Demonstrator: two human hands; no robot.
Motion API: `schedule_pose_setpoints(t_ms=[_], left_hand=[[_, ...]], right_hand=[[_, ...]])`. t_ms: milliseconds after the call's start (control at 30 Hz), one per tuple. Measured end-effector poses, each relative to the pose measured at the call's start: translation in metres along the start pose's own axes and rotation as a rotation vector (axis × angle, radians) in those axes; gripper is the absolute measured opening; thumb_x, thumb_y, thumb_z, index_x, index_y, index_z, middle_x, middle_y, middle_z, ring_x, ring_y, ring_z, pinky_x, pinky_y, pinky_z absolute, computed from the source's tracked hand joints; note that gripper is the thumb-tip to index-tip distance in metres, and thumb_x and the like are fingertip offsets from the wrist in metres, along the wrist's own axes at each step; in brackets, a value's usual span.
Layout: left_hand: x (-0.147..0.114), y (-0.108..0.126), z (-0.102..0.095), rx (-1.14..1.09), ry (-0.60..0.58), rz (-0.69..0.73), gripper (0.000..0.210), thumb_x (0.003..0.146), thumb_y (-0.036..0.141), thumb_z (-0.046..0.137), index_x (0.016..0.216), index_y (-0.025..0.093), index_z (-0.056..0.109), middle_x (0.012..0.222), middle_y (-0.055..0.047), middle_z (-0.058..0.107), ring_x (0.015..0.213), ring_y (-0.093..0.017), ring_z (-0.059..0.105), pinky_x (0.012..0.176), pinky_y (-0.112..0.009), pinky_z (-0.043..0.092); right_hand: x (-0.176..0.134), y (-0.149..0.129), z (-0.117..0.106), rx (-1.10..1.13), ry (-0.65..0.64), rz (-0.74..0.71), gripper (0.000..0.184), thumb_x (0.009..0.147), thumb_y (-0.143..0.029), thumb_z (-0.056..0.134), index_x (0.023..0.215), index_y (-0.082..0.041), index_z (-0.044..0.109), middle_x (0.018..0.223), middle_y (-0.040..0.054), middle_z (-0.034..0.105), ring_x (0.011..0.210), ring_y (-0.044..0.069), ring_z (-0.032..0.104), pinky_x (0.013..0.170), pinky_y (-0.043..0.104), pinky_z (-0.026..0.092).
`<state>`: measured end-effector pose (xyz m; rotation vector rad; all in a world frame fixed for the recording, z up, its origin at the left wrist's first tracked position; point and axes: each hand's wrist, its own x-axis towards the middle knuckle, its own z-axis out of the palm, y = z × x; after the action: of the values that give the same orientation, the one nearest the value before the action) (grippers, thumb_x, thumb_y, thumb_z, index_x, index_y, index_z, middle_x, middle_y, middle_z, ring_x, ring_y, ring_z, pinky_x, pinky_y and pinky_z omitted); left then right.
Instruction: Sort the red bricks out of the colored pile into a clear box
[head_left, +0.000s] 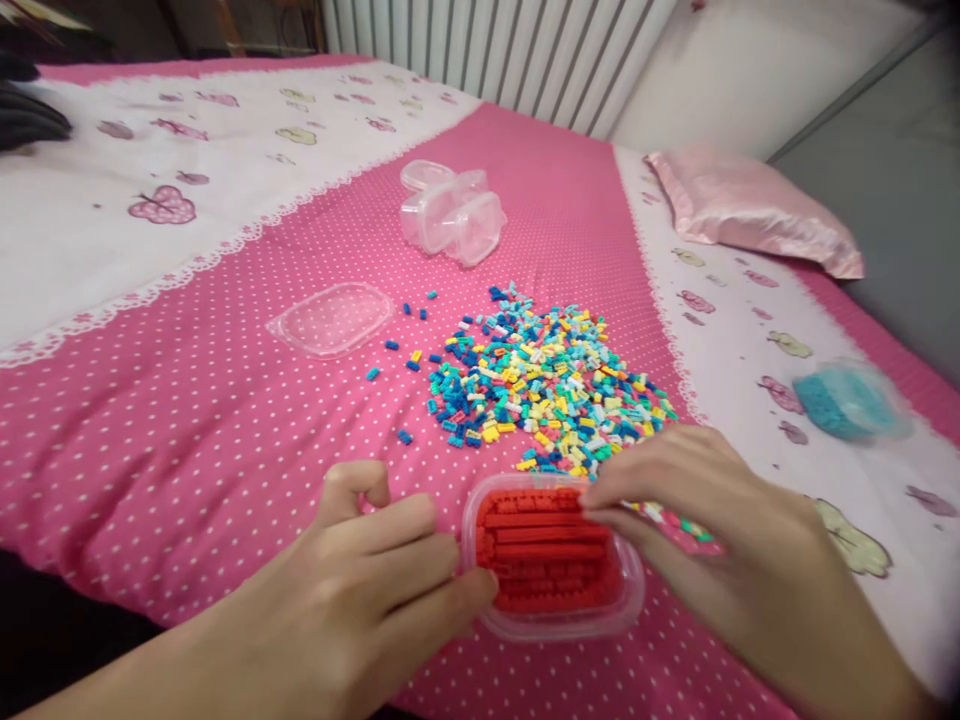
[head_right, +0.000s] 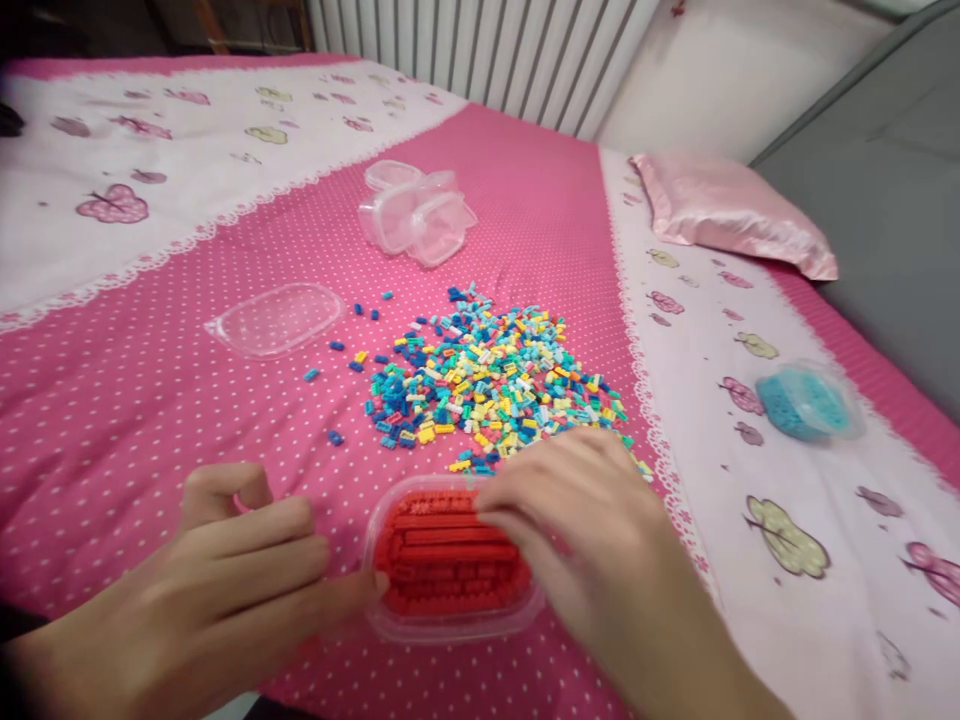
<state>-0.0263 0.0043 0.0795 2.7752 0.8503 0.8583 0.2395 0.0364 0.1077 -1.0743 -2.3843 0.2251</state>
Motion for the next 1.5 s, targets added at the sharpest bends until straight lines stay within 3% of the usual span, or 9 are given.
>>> schedule_pose_setpoints(t_ms=[167, 333, 567, 767, 967, 1200, 1333, 1433, 1500], left_hand=[[-0.014, -0.005, 0.013, 0.022, 0.02, 0.002, 0.031, 0.103, 0.007, 0.04, 0.114, 0.021, 0.065, 0.065, 0.005, 0.049, 0.066, -0.012, 0.045, 0.074, -0.034, 0.031], [-0.02, -0.016, 0.02, 0.009, -0.003, -0.007, 0.03, 0.101, 0.011, 0.046, 0.121, 0.024, 0.064, 0.07, 0.004, 0.056, 0.067, -0.012, 0.048, 0.074, -0.033, 0.034], [-0.014, -0.027, 0.015, 0.023, -0.016, 0.05, 0.017, 0.1, 0.022, 0.058, 0.117, 0.023, 0.065, 0.074, 0.005, 0.062, 0.069, -0.012, 0.052, 0.08, -0.034, 0.033], [-0.018, -0.028, 0.019, 0.017, 0.062, -0.028, 0.017, 0.1, 0.026, 0.06, 0.116, 0.023, 0.065, 0.077, 0.004, 0.061, 0.073, -0.012, 0.054, 0.086, -0.035, 0.035], [-0.02, -0.034, 0.025, -0.001, 0.072, -0.046, 0.032, 0.097, 0.045, 0.064, 0.12, 0.023, 0.062, 0.08, 0.003, 0.061, 0.076, -0.014, 0.055, 0.084, -0.034, 0.035], [-0.02, -0.032, 0.025, -0.062, 0.06, -0.026, 0.036, 0.095, 0.048, 0.064, 0.122, 0.025, 0.061, 0.08, 0.002, 0.059, 0.075, -0.016, 0.053, 0.083, -0.035, 0.034], [-0.018, -0.027, 0.011, -0.201, -0.006, -0.031, 0.056, 0.099, 0.065, 0.044, 0.137, 0.026, 0.052, 0.089, -0.001, 0.06, 0.082, -0.018, 0.054, 0.085, -0.036, 0.038], [-0.008, -0.017, -0.003, -0.294, -0.028, -0.125, 0.043, 0.11, 0.039, 0.024, 0.147, 0.03, 0.045, 0.097, -0.002, 0.061, 0.09, -0.018, 0.055, 0.086, -0.034, 0.041], [0.004, -0.01, -0.009, -0.285, -0.045, -0.202, 0.04, 0.109, 0.023, 0.03, 0.144, 0.032, 0.048, 0.094, 0.0, 0.062, 0.087, -0.016, 0.055, 0.079, -0.03, 0.042]], right_hand=[[-0.037, 0.026, -0.019, 0.019, 0.037, 0.35, 0.009, 0.097, -0.035, 0.06, 0.1, -0.031, 0.067, 0.096, 0.0023, 0.074, 0.087, 0.022, 0.071, 0.073, 0.034, 0.054], [-0.061, 0.035, -0.007, 0.15, 0.068, 0.479, 0.016, 0.101, -0.036, 0.054, 0.106, -0.031, 0.069, 0.105, 0.0012, 0.074, 0.098, 0.02, 0.071, 0.085, 0.034, 0.055], [-0.064, 0.056, -0.006, 0.158, 0.137, 0.466, 0.02, 0.102, -0.033, 0.052, 0.103, -0.026, 0.071, 0.106, 0.0049, 0.07, 0.103, 0.022, 0.066, 0.093, 0.04, 0.051], [-0.063, 0.023, -0.002, 0.108, 0.06, 0.335, 0.023, 0.101, -0.037, 0.054, 0.113, -0.033, 0.073, 0.129, 0.0082, 0.057, 0.125, 0.027, 0.052, 0.104, 0.052, 0.047], [-0.06, 0.005, 0.013, 0.036, -0.034, 0.186, 0.029, 0.099, -0.042, 0.055, 0.121, -0.035, 0.073, 0.14, 0.0088, 0.053, 0.13, 0.033, 0.042, 0.105, 0.06, 0.046], [-0.062, 0.004, 0.018, 0.017, -0.045, 0.142, 0.033, 0.101, -0.043, 0.05, 0.125, -0.035, 0.071, 0.142, 0.0095, 0.052, 0.129, 0.034, 0.041, 0.103, 0.062, 0.047], [-0.063, 0.005, 0.011, 0.023, 0.013, 0.155, 0.034, 0.102, -0.042, 0.049, 0.13, -0.038, 0.067, 0.138, 0.0083, 0.054, 0.128, 0.033, 0.043, 0.104, 0.061, 0.046], [-0.065, 0.011, 0.002, 0.048, 0.071, 0.197, 0.034, 0.103, -0.041, 0.048, 0.132, -0.04, 0.065, 0.132, 0.0071, 0.056, 0.125, 0.031, 0.047, 0.102, 0.057, 0.047], [-0.067, 0.015, -0.003, 0.06, 0.092, 0.219, 0.031, 0.103, -0.04, 0.049, 0.13, -0.042, 0.066, 0.13, 0.0055, 0.057, 0.125, 0.029, 0.048, 0.102, 0.054, 0.047]])
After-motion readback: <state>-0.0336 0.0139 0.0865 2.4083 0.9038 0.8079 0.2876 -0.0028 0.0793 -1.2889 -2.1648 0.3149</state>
